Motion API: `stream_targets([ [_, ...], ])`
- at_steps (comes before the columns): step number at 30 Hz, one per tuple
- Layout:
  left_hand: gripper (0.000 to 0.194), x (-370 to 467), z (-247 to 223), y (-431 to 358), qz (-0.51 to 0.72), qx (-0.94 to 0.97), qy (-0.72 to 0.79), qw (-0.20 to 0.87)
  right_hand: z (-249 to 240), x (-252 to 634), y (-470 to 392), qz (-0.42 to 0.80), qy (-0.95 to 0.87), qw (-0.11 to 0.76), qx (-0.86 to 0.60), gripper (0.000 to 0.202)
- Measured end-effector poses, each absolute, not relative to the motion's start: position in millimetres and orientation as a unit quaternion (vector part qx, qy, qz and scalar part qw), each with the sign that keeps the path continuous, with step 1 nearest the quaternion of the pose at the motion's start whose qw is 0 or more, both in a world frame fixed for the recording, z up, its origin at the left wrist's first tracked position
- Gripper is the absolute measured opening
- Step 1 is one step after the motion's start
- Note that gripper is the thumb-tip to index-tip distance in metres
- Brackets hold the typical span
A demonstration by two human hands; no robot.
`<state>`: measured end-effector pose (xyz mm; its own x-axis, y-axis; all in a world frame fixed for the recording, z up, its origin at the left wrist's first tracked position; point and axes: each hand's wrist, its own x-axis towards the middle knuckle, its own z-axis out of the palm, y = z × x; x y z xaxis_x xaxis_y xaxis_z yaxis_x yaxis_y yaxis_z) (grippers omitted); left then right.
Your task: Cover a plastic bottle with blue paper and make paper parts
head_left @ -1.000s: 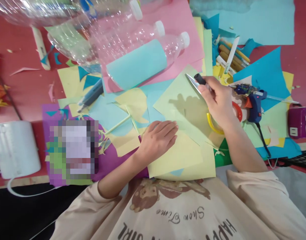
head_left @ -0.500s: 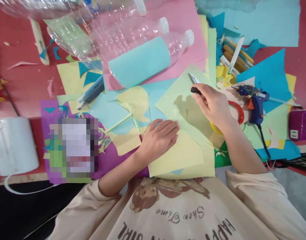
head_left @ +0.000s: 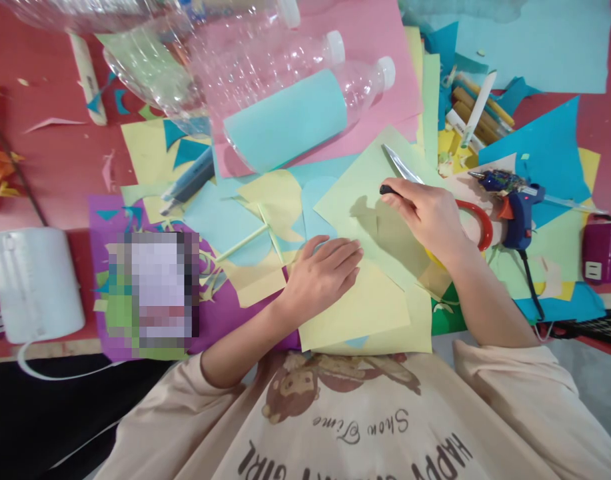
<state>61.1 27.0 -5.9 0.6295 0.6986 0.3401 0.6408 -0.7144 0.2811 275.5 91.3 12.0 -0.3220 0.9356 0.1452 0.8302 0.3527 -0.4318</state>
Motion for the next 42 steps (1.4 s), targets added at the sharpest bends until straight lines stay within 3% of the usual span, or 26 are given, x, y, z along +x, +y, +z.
stream_targets([
  [8, 0.019, 61.0, -5.6, 26.2, 0.207, 0.899, 0.377, 0.08, 12.0, 274.6, 93.1, 0.112, -0.775, 0.191, -0.592, 0.062],
  [14, 0.02, 60.5, -8.7, 25.0, 0.201, 0.9, 0.378, 0.085, 16.3, 277.1, 92.0, 0.134, -0.752, 0.181, -0.62, 0.059],
  [19, 0.018, 61.7, -7.1, 24.8, 0.209, 0.9, 0.376, 0.069, 18.7, 280.4, 91.0, 0.176, -0.732, 0.27, -0.601, 0.04],
  [22, 0.019, 62.0, -6.0, 24.5, 0.198, 0.901, 0.378, 0.076, 22.3, 283.0, 90.3, 0.22, -0.716, 0.339, -0.57, 0.042],
  [27, 0.019, 61.6, -6.4, 23.7, 0.192, 0.901, 0.383, 0.075, 26.6, 286.2, 86.7, 0.327, -0.689, 0.355, -0.54, 0.028],
  [32, 0.018, 61.3, -7.1, 23.6, 0.201, 0.901, 0.38, 0.058, 21.5, 290.3, 88.3, 0.481, -0.567, 0.432, -0.511, 0.025],
  [37, 0.019, 61.7, -5.8, 23.1, 0.191, 0.904, 0.378, 0.056, 17.6, 286.2, 79.5, 0.638, -0.475, 0.384, -0.469, 0.023],
  [42, 0.021, 62.2, -4.9, 22.1, 0.177, 0.907, 0.378, 0.057, 9.7, 264.2, 58.1, 0.645, -0.474, 0.381, -0.463, 0.012],
])
